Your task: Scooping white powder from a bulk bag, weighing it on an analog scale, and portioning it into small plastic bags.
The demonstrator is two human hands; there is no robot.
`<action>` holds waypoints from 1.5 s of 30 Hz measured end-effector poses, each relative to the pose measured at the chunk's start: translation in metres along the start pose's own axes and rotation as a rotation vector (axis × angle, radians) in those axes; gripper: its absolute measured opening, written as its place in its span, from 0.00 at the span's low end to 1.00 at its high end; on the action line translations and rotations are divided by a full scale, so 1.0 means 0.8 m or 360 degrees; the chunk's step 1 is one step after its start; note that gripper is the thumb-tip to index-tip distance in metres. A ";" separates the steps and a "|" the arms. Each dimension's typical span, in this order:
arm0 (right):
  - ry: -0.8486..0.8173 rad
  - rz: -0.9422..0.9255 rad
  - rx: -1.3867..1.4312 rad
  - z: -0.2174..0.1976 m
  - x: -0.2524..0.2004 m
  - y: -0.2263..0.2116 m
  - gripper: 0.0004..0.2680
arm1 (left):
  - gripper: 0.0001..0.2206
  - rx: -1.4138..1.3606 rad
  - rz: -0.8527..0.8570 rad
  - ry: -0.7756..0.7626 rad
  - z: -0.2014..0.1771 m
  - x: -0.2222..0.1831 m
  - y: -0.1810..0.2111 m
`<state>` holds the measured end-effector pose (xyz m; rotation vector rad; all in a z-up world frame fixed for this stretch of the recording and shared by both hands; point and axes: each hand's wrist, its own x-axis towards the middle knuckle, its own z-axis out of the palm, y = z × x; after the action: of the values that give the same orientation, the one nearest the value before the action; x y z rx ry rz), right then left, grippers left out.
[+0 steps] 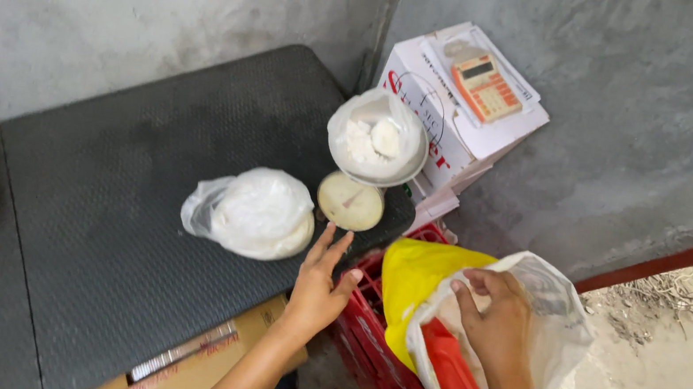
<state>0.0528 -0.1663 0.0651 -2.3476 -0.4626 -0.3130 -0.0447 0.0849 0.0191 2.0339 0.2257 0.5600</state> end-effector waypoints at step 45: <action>-0.0186 0.0121 0.1631 0.099 0.390 -0.034 0.01 | 0.22 -0.0415 0.0115 -0.0062 -0.065 0.333 0.010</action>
<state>0.3319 -0.0185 0.1330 -1.3750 -0.4415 0.1011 0.1633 0.2224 0.1260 1.8032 0.0520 0.5635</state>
